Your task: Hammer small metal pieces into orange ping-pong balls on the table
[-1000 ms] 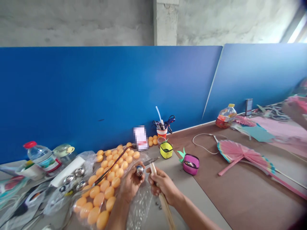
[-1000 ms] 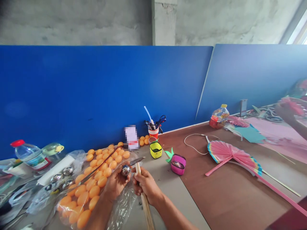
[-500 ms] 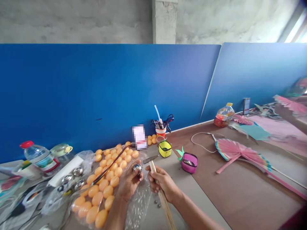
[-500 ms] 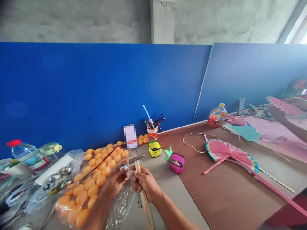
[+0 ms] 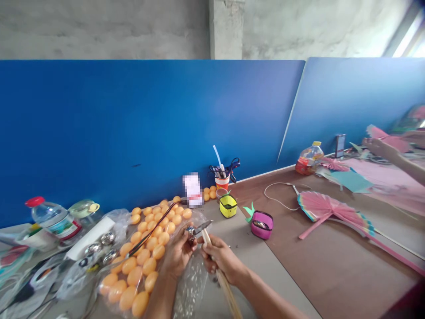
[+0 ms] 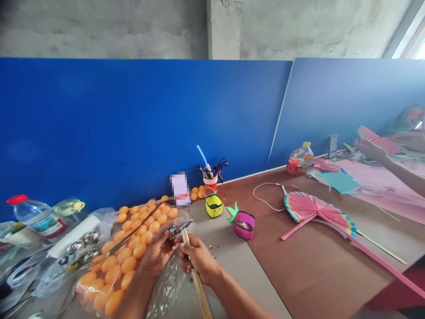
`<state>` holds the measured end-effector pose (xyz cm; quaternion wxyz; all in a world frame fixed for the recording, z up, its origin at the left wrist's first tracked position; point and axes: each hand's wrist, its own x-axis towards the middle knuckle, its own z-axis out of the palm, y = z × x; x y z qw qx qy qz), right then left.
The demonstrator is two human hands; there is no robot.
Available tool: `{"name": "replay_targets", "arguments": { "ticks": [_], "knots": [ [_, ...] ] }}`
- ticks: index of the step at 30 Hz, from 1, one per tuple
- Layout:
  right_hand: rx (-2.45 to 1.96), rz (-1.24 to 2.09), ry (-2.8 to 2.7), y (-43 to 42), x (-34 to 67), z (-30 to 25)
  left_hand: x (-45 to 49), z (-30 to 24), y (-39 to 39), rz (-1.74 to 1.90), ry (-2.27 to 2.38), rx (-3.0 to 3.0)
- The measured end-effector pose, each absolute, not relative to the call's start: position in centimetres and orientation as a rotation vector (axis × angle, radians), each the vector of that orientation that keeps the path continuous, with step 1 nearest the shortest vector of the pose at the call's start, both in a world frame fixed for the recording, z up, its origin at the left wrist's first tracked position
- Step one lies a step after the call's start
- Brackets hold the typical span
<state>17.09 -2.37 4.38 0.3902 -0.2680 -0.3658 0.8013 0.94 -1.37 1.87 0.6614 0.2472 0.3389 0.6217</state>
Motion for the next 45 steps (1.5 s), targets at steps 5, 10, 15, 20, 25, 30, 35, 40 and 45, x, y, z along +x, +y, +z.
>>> {"name": "replay_targets", "arguments": {
  "ticks": [5, 10, 15, 20, 25, 30, 35, 40, 45],
  "knots": [
    [-0.617, 2.002, -0.860, -2.3, 17.3, 4.7, 1.2, 2.3, -1.5, 1.404, 0.766, 0.590],
    [-0.637, 2.052, -0.928, -2.4, 17.3, 4.6, 1.1, 2.2, -1.5, 1.400, 0.795, 0.542],
    [-0.607, 1.991, -0.861, -2.3, 17.3, 4.6, 1.1, 2.3, -1.6, 1.395, 0.761, 0.584],
    [-0.652, 2.054, -0.884, -2.1, 17.4, 4.4, 1.1, 2.5, -1.6, 1.404, 0.767, 0.568],
    [-0.628, 2.025, -0.848, -2.0, 17.6, 4.5, 1.2, 2.6, -1.7, 1.395, 0.779, 0.588],
    [-0.630, 2.085, -0.875, -2.1, 17.6, 4.6, 1.1, 2.7, -1.7, 1.399, 0.768, 0.560],
    [-0.652, 2.058, -0.865, -2.2, 17.5, 4.7, 1.2, 2.7, -1.6, 1.384, 0.787, 0.521],
    [-0.635, 2.073, -0.870, -2.2, 17.5, 4.8, 1.0, 2.8, -1.6, 1.425, 0.788, 0.500],
    [-0.622, 2.075, -0.879, -2.2, 17.5, 4.6, 1.1, 3.1, -1.8, 1.416, 0.799, 0.523]
  ]
}}
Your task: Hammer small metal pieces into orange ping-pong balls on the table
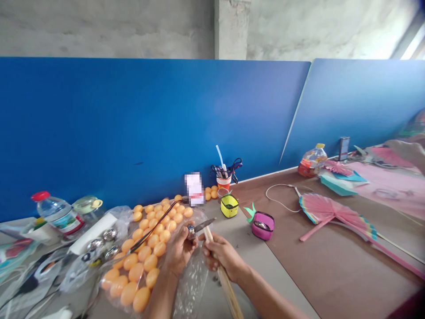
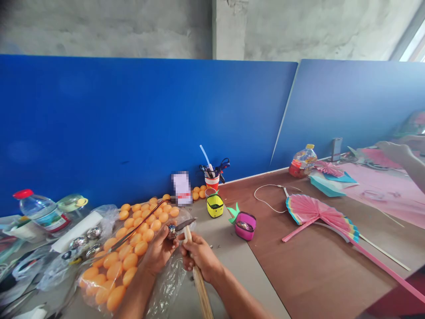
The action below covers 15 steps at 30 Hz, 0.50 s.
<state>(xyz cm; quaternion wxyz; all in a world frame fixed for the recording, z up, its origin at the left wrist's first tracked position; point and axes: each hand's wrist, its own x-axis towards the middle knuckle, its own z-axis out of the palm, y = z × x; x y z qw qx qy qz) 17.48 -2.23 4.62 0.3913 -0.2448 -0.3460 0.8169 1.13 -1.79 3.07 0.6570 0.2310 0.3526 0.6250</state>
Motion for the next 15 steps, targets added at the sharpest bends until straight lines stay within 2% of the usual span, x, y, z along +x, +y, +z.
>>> {"name": "replay_targets", "arguments": {
  "ticks": [15],
  "knots": [
    [-0.547, 2.060, -0.814, -2.32, 17.43, 4.83, 0.87, 2.69, -1.50, 1.386, 0.764, 0.486]
  ]
}}
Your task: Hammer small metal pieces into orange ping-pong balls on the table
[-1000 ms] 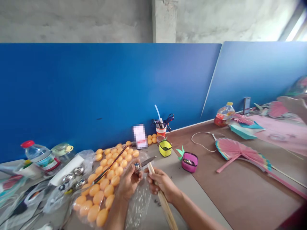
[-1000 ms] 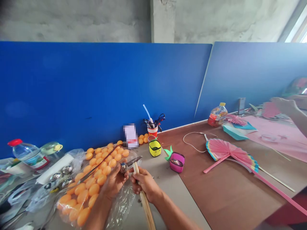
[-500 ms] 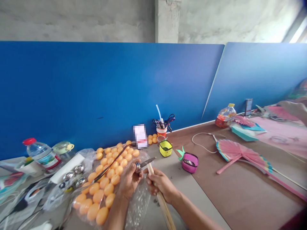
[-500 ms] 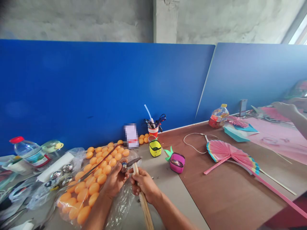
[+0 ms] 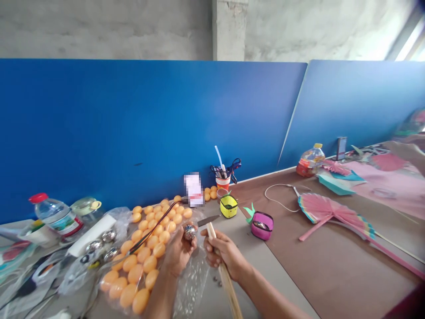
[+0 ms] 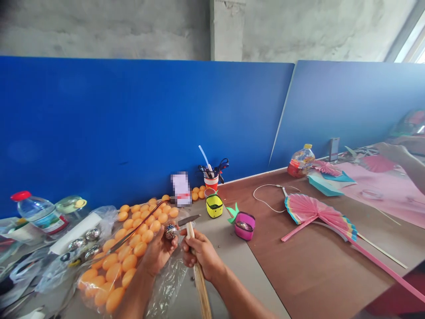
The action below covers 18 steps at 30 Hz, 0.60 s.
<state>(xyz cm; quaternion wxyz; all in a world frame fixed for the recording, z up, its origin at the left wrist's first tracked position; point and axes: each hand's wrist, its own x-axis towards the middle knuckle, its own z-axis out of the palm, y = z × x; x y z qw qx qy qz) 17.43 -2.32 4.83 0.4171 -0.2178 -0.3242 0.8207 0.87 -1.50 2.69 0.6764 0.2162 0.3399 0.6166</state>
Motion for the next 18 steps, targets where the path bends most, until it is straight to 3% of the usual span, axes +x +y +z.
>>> {"name": "replay_targets", "arguments": {
  "ticks": [18],
  "knots": [
    [-0.566, 2.025, -0.864, -2.25, 17.48, 4.67, 1.14, 2.55, -1.51, 1.413, 0.756, 0.525]
  ]
}}
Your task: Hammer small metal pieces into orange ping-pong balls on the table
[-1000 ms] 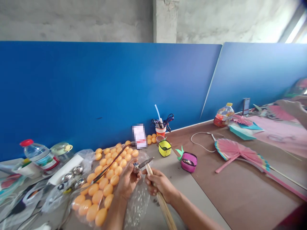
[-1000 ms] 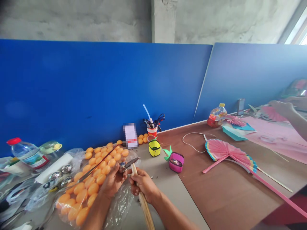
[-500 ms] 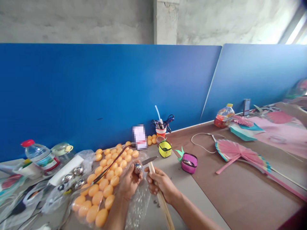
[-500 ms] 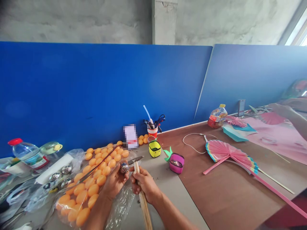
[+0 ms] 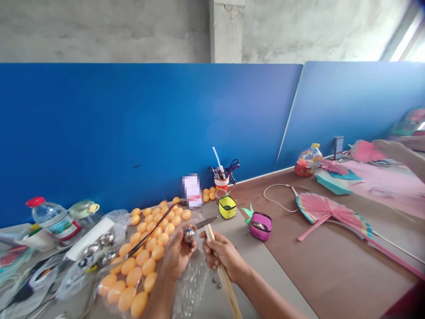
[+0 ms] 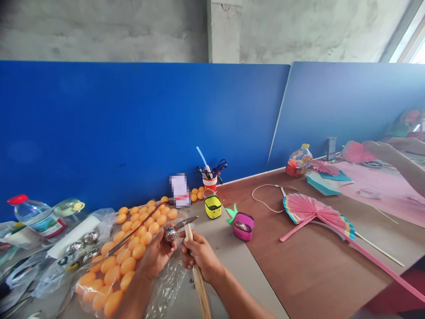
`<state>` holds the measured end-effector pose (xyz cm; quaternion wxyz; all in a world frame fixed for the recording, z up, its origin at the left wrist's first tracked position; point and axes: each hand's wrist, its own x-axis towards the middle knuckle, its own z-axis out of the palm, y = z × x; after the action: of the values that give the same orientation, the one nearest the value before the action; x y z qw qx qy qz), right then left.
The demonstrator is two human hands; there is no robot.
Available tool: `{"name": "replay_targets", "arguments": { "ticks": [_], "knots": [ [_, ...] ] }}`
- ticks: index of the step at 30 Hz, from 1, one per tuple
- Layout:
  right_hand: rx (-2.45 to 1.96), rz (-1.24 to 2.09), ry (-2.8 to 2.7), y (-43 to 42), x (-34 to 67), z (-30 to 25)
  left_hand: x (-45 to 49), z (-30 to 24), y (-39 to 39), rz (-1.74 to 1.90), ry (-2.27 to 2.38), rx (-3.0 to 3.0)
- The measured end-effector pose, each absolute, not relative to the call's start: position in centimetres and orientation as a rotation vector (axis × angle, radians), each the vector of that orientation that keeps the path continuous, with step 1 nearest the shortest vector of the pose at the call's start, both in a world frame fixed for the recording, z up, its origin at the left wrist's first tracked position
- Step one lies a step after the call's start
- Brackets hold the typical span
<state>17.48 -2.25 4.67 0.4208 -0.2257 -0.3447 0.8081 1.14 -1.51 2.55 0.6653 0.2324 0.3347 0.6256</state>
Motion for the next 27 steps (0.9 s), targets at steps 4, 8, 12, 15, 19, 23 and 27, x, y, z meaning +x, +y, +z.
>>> {"name": "replay_targets", "arguments": {
  "ticks": [4, 8, 12, 15, 19, 23, 27],
  "knots": [
    [-0.589, 2.035, -0.884, -2.22, 17.57, 4.75, 1.13, 2.31, -1.43, 1.395, 0.793, 0.515],
    [-0.607, 2.078, -0.879, -2.20, 17.62, 4.97, 1.17, 2.19, -1.45, 1.387, 0.789, 0.538],
    [-0.581, 2.020, -0.846, -2.25, 17.68, 5.12, 1.31, 2.42, -1.55, 1.386, 0.781, 0.571],
    [-0.657, 2.102, -0.941, -2.36, 17.52, 4.92, 1.17, 2.54, -1.56, 1.388, 0.806, 0.563],
    [-0.572, 2.066, -0.867, -2.34, 17.67, 4.89, 0.89, 2.58, -1.56, 1.413, 0.770, 0.600],
    [-0.591, 2.092, -0.897, -2.25, 17.76, 4.88, 0.89, 2.44, -1.60, 1.404, 0.779, 0.583],
    [-0.588, 2.115, -0.896, -2.21, 17.81, 5.00, 0.90, 2.38, -1.67, 1.418, 0.771, 0.566]
  ]
}}
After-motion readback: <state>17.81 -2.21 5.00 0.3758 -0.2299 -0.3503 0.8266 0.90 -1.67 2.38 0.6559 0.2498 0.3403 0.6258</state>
